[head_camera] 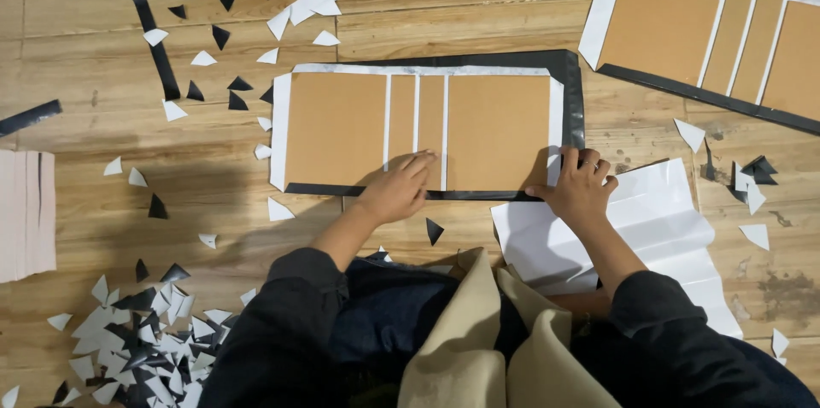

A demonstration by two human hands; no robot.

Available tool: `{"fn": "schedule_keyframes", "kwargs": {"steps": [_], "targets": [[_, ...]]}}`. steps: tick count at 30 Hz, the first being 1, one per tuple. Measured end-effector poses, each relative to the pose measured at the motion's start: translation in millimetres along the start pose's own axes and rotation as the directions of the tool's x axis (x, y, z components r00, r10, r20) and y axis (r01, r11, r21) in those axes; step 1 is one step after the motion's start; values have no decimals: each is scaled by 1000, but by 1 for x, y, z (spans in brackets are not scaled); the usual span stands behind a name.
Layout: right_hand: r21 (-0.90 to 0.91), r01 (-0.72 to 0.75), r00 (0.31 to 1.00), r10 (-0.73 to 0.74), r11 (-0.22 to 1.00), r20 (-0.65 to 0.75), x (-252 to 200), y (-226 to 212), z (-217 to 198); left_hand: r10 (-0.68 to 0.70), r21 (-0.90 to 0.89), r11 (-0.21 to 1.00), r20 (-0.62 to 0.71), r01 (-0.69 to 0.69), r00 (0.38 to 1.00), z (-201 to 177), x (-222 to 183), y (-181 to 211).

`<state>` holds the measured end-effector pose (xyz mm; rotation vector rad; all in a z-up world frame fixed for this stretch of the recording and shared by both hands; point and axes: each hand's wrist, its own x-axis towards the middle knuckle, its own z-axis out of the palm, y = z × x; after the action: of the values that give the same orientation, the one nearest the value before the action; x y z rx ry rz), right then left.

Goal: Assembling a folder by gluing cardboard inserts onto a black base

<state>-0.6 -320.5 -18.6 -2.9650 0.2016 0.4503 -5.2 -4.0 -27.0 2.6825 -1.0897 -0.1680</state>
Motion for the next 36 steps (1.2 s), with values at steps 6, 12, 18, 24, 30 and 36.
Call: {"fn": "schedule_keyframes", "kwargs": {"steps": [6, 12, 18, 24, 30, 36], "targets": [[12, -16, 999, 15, 1000, 31, 1, -2, -1, -103, -2, 995, -110, 104, 989, -5, 9, 24], [13, -31, 999, 31, 999, 37, 2, -3, -6, 67, 226, 974, -186, -23, 980, 43, 53, 24], [-9, 6, 1000, -5, 1000, 24, 2, -1, -10, 102, 179, 982, -289, -51, 952, 45, 57, 18], [49, 140, 990, -140, 989, -3, 24, 103, -29, -50, 97, 994, 90, 42, 995, 17, 64, 26], [318, -134, 840, 279, 938, -466, -101, 296, -100, -122, 52, 992, 323, 111, 939, 8, 75, 30], [-13, -452, 365, 172, 892, -915, -257, 380, 35, -128, 209, 974, 195, 86, 972, 25, 68, 29]]}}
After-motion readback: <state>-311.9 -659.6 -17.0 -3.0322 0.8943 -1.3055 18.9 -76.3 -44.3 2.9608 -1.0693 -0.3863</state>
